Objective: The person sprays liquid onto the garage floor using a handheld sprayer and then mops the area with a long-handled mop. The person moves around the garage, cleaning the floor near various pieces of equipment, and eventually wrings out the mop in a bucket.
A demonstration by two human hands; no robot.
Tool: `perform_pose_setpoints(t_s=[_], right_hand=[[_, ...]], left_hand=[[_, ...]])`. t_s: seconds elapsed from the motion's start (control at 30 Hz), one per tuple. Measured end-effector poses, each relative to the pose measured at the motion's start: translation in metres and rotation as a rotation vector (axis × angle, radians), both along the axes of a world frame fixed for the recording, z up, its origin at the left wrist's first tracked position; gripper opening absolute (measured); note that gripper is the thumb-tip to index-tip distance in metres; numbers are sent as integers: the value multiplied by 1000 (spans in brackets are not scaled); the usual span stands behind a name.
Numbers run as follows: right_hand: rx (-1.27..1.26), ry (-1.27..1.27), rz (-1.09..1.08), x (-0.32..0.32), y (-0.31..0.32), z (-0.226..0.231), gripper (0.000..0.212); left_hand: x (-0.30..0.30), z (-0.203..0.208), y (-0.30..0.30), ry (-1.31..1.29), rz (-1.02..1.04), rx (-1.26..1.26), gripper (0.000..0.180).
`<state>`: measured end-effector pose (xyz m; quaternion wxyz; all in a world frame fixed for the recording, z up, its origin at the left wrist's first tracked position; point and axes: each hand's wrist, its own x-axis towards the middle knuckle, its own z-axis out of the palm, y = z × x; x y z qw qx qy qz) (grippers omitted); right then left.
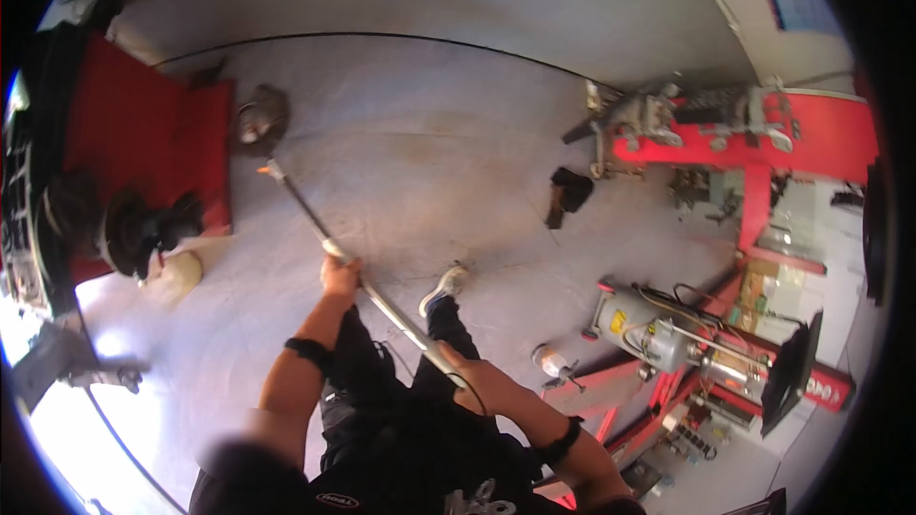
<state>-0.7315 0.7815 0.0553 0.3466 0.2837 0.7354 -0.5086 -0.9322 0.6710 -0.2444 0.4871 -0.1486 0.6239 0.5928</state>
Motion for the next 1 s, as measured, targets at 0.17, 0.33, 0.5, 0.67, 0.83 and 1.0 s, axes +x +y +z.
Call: perform_pose_setpoints(t_s=[0.17, 0.33, 0.5, 0.67, 0.83, 1.0], right_hand=[[128, 124, -21, 31, 8, -6, 80], [334, -134, -47, 99, 55, -14, 75], [399, -167, -146, 210, 92, -7, 74], [410, -246, -316, 313, 113, 13, 75], [420, -341, -513, 393, 113, 20, 77], [467, -350, -724, 438, 111, 19, 77]], left_hand=[[11, 16, 27, -102, 27, 16, 31], [69, 21, 98, -184, -42, 17, 27], [175, 15, 166, -188, -265, 55, 34], [297, 15, 235, -193, -415, 49, 49], [404, 44, 309, -209, -643, 10, 51], [497, 28, 360, -194, -895, 72, 65]])
